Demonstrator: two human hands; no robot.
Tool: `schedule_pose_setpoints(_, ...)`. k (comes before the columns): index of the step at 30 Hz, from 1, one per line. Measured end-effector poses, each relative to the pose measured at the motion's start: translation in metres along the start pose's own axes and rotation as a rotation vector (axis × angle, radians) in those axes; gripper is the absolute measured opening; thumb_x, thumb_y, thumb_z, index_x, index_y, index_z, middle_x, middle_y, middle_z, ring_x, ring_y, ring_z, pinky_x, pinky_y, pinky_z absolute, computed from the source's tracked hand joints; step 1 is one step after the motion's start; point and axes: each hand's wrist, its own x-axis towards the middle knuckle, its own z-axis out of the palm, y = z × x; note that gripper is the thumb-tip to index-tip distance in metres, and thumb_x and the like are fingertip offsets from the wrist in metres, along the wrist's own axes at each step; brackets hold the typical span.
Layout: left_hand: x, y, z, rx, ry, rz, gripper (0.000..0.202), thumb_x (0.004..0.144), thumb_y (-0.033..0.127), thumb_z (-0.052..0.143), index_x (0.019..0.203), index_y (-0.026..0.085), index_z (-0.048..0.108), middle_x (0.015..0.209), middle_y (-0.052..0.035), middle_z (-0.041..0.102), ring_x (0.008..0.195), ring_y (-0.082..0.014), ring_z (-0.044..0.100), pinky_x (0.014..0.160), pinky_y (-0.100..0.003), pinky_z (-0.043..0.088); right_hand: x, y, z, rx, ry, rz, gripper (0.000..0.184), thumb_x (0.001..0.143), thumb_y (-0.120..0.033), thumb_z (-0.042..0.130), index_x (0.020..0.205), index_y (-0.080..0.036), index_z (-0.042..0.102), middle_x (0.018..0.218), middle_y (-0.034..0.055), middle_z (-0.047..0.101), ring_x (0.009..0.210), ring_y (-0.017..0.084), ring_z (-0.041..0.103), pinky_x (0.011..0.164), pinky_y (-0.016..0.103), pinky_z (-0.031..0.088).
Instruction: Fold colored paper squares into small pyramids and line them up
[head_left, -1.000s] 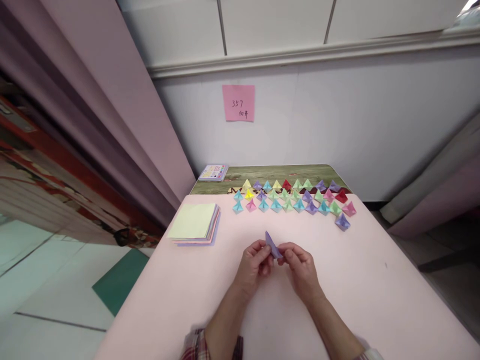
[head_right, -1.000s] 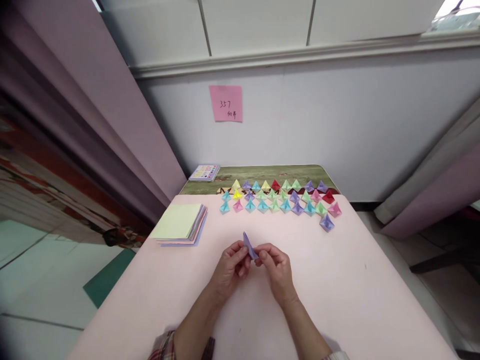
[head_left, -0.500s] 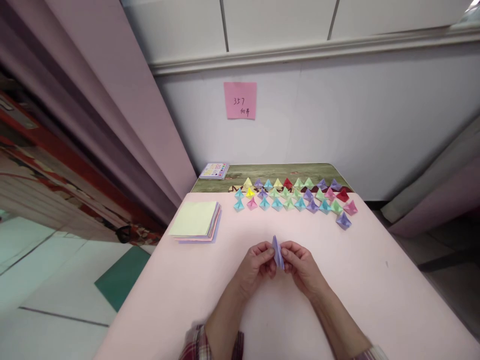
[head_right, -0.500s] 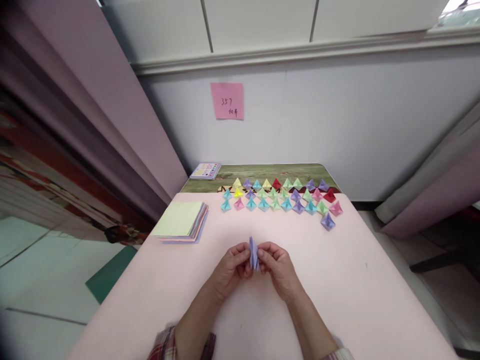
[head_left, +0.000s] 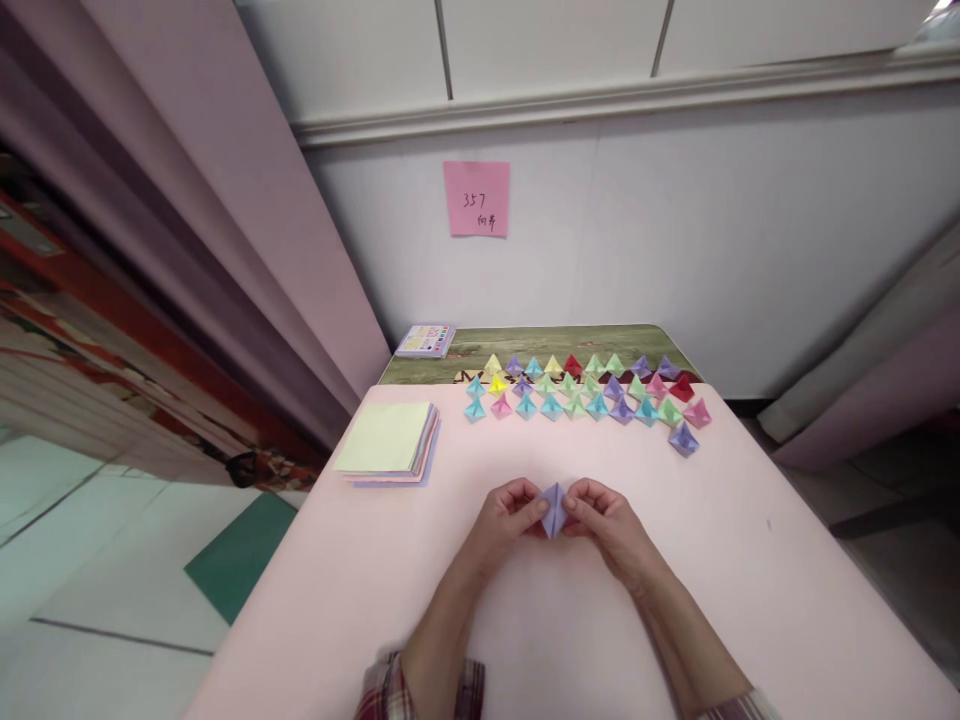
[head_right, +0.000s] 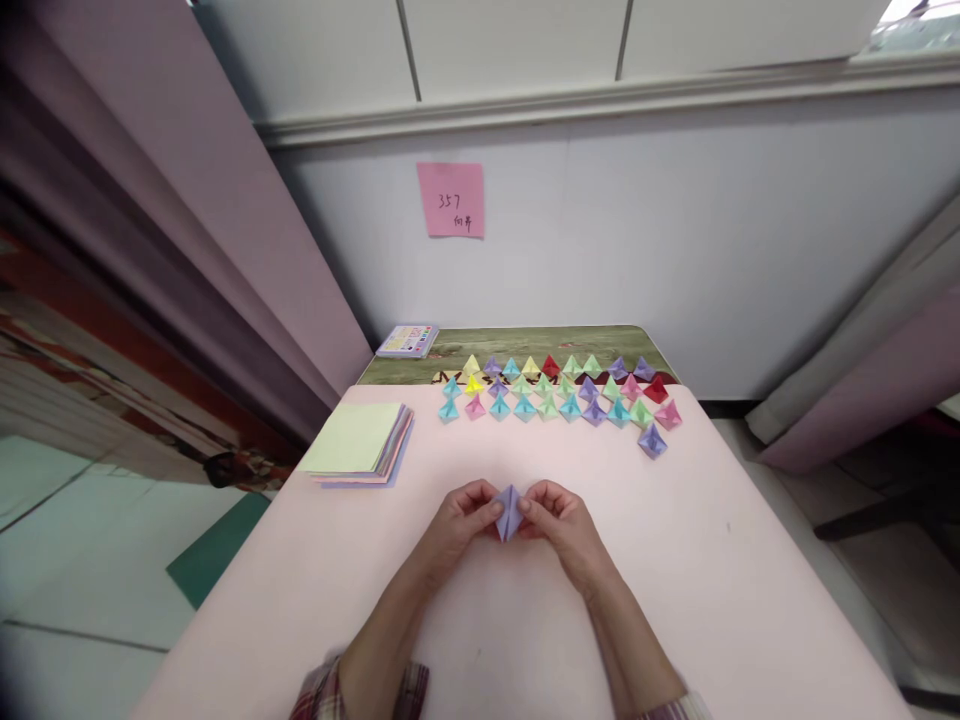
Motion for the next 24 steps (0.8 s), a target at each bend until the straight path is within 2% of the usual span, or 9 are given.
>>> schedule_pose_setpoints(5,0.004,-0.008,-0.001,-0.02,0.073,0.049,0.027,0.07,0.032,0.076,0.075,0.013,0.057,0.068,-0.0002,0.062,0.061,-0.0114,0.058,0.06,-0.023,0.047,0.004,0.006,0.001,-0.028,0.065,-0.076,0.034,0.063,-0.042,0.083,0.07,-0.017,0.062,0.066,0.0002,0.064,0.061,0.014,0.059,0.059,0.026,0.049)
schedule_pose_setpoints(10,0.007,-0.013,-0.001,-0.07,0.161,0.09,0.044,0.066,0.028,0.079,0.1,0.017,0.054,0.075,-0.001,0.068,0.063,-0.0145,0.063,0.061,-0.026,0.051,0.008,0.015,0.006,0.012,0.119,-0.133,0.036,0.063,-0.04,0.083,0.083,-0.02,0.062,0.071,-0.0013,0.065,0.061,0.013,0.06,0.056,0.023,0.049)
schedule_pose_setpoints(13,0.007,-0.013,0.002,-0.074,0.212,0.112,0.048,0.066,0.027,0.079,0.106,0.016,0.054,0.073,-0.0003,0.068,0.062,-0.0139,0.063,0.06,-0.025,0.052,0.009,0.018,0.009,0.006,0.152,-0.163,0.036,0.066,-0.039,0.082,0.089,-0.021,0.062,0.07,-0.0025,0.064,0.061,0.012,0.06,0.056,0.023,0.05)
schedule_pose_setpoints(15,0.007,-0.013,0.005,-0.087,0.227,0.124,0.048,0.066,0.027,0.08,0.106,0.016,0.056,0.077,-0.0011,0.068,0.066,-0.0137,0.064,0.062,-0.025,0.052,0.008,0.018,0.012,0.008,0.183,-0.186,0.036,0.067,-0.038,0.081,0.092,-0.021,0.062,0.071,-0.0029,0.063,0.061,0.011,0.06,0.058,0.022,0.05)
schedule_pose_setpoints(18,0.005,-0.014,0.01,-0.072,0.17,0.072,0.037,0.069,0.03,0.077,0.098,0.012,0.064,0.083,-0.006,0.07,0.07,-0.0143,0.065,0.066,-0.025,0.053,0.006,0.017,0.016,0.013,0.215,-0.222,0.034,0.07,-0.038,0.079,0.094,-0.021,0.062,0.075,-0.0012,0.065,0.065,0.012,0.062,0.061,0.023,0.051)
schedule_pose_setpoints(21,0.004,-0.015,0.012,-0.018,0.137,-0.02,0.034,0.073,0.037,0.074,0.089,0.008,0.069,0.076,-0.0089,0.071,0.06,-0.0138,0.064,0.061,-0.026,0.053,0.005,0.016,0.018,-0.012,0.232,-0.25,0.033,0.071,-0.038,0.077,0.093,-0.02,0.062,0.079,0.0025,0.068,0.069,0.015,0.064,0.062,0.026,0.053)
schedule_pose_setpoints(24,0.003,-0.015,0.011,-0.014,0.19,-0.051,0.036,0.071,0.04,0.074,0.086,0.008,0.07,0.072,-0.0089,0.071,0.054,-0.0138,0.063,0.056,-0.027,0.053,0.003,0.015,0.018,-0.112,0.241,-0.29,0.03,0.076,-0.04,0.073,0.095,-0.019,0.064,0.086,0.0056,0.07,0.074,0.018,0.065,0.066,0.028,0.054)
